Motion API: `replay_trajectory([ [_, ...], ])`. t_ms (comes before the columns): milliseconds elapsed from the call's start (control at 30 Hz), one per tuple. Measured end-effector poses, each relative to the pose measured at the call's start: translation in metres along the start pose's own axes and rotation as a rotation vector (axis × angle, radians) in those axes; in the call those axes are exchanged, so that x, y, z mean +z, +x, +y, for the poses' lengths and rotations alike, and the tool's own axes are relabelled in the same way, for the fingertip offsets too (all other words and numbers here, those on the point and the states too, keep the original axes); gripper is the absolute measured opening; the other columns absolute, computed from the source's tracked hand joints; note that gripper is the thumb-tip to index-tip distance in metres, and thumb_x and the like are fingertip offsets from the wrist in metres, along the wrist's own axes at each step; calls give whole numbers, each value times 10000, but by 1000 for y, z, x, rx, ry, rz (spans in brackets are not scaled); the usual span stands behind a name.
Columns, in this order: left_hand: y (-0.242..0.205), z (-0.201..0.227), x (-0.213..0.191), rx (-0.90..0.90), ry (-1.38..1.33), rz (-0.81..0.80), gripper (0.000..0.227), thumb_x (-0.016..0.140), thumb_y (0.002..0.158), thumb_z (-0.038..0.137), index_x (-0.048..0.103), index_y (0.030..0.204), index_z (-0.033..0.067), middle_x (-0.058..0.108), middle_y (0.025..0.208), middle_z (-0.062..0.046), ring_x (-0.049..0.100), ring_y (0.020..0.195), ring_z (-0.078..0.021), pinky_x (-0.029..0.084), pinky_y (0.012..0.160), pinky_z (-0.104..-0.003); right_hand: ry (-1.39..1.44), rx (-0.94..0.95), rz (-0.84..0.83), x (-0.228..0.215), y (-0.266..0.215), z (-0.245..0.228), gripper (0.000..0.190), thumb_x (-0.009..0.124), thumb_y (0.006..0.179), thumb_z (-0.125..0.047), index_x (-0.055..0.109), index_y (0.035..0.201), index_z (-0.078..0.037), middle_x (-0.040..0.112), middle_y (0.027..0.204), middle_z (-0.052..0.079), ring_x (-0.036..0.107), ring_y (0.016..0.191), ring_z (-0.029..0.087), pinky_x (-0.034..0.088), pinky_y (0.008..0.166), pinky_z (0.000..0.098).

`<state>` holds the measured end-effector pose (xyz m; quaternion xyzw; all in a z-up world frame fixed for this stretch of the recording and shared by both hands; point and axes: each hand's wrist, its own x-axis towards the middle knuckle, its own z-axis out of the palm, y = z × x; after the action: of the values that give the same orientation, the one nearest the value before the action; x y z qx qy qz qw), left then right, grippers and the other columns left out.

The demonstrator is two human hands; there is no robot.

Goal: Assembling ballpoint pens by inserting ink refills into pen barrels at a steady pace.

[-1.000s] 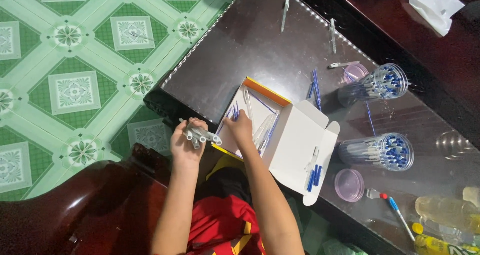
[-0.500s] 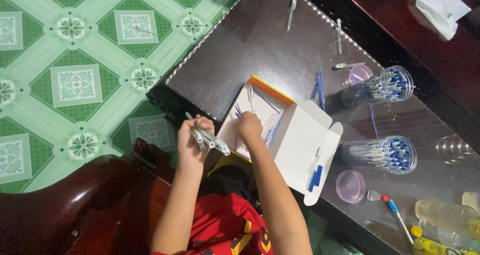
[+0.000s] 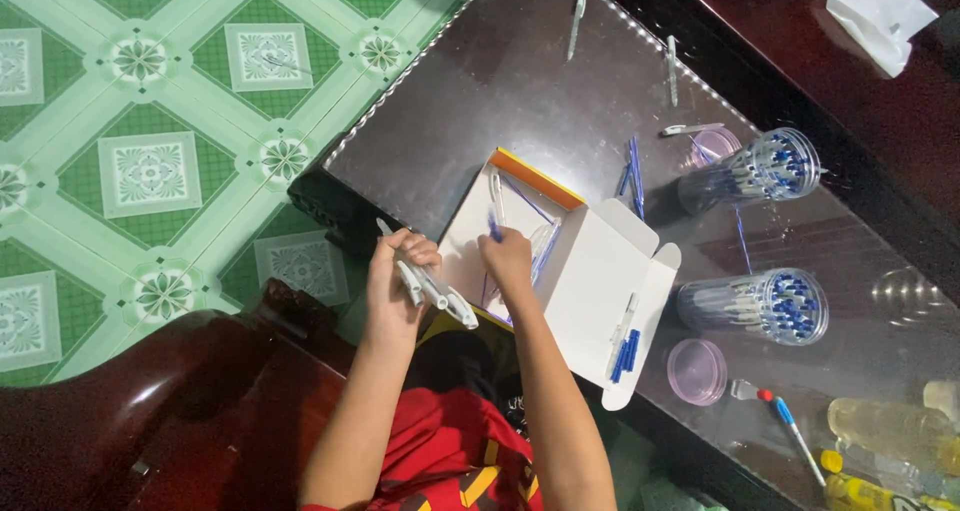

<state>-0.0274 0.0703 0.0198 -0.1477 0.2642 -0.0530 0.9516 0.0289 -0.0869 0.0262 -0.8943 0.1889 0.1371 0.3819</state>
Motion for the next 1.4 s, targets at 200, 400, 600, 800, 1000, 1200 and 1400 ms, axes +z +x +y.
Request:
replay_trajectory([
  [200, 1, -36, 1, 12, 93, 251, 182, 661, 900, 6, 503, 830, 61, 478, 753, 9, 573, 687, -126, 537, 611, -219, 1215, -119, 112, -62, -40, 13, 245, 539, 616, 5, 393, 680, -183, 281, 549, -63, 343, 441, 66, 266, 391, 225],
  [400, -42, -110, 33, -32, 533, 372, 110, 665, 970, 171, 576, 906, 176, 646, 723, 34, 635, 618, -98, 515, 553, -219, 1148, -641, 150, -108, -152, 43, 228, 593, 910, -154, 410, 780, -116, 276, 633, 12, 389, 581, 222, 405, 566, 368],
  [600, 64, -131, -58, -99, 483, 457, 154, 783, 792, 257, 690, 834, 142, 711, 758, -5, 687, 710, -143, 588, 618, -263, 253, -570, 336, -119, -83, 29, 529, 647, 912, -593, 724, 1245, -188, 516, 523, 61, 521, 524, 189, 441, 568, 340],
  [800, 103, -94, -106, -20, 103, 352, 295, 770, 786, 226, 676, 1045, 119, 710, 997, -47, 724, 972, -213, 630, 806, -331, -168, -468, -55, -117, -72, -54, 597, 694, 825, -668, 775, 1027, -113, 654, 919, 177, 706, 855, 429, 554, 788, 521],
  [1000, 21, -108, 16, -29, 97, 428, 349, 651, 920, 239, 641, 1236, 90, 682, 1226, -78, 681, 1103, -222, 548, 896, -337, -464, -426, -60, -57, -44, -59, 317, 640, 849, -393, 741, 848, -93, 673, 816, 154, 738, 744, 412, 583, 674, 501],
  [1200, 2, -103, 27, -47, 126, 380, 267, 660, 920, 242, 651, 1143, 96, 684, 1106, -63, 677, 1012, -216, 534, 811, -338, -384, -384, -26, -46, -43, -80, 306, 638, 815, -321, 791, 896, -68, 682, 720, 118, 740, 636, 309, 588, 592, 396],
  [1400, 6, -100, 3, -66, 129, 318, 193, 670, 919, 244, 661, 1050, 102, 685, 987, -48, 673, 921, -211, 520, 726, -339, -352, -1021, 73, -56, -83, -47, 410, 685, 872, -464, 644, 1039, -92, 571, 902, 117, 676, 708, 396, 569, 610, 479],
])
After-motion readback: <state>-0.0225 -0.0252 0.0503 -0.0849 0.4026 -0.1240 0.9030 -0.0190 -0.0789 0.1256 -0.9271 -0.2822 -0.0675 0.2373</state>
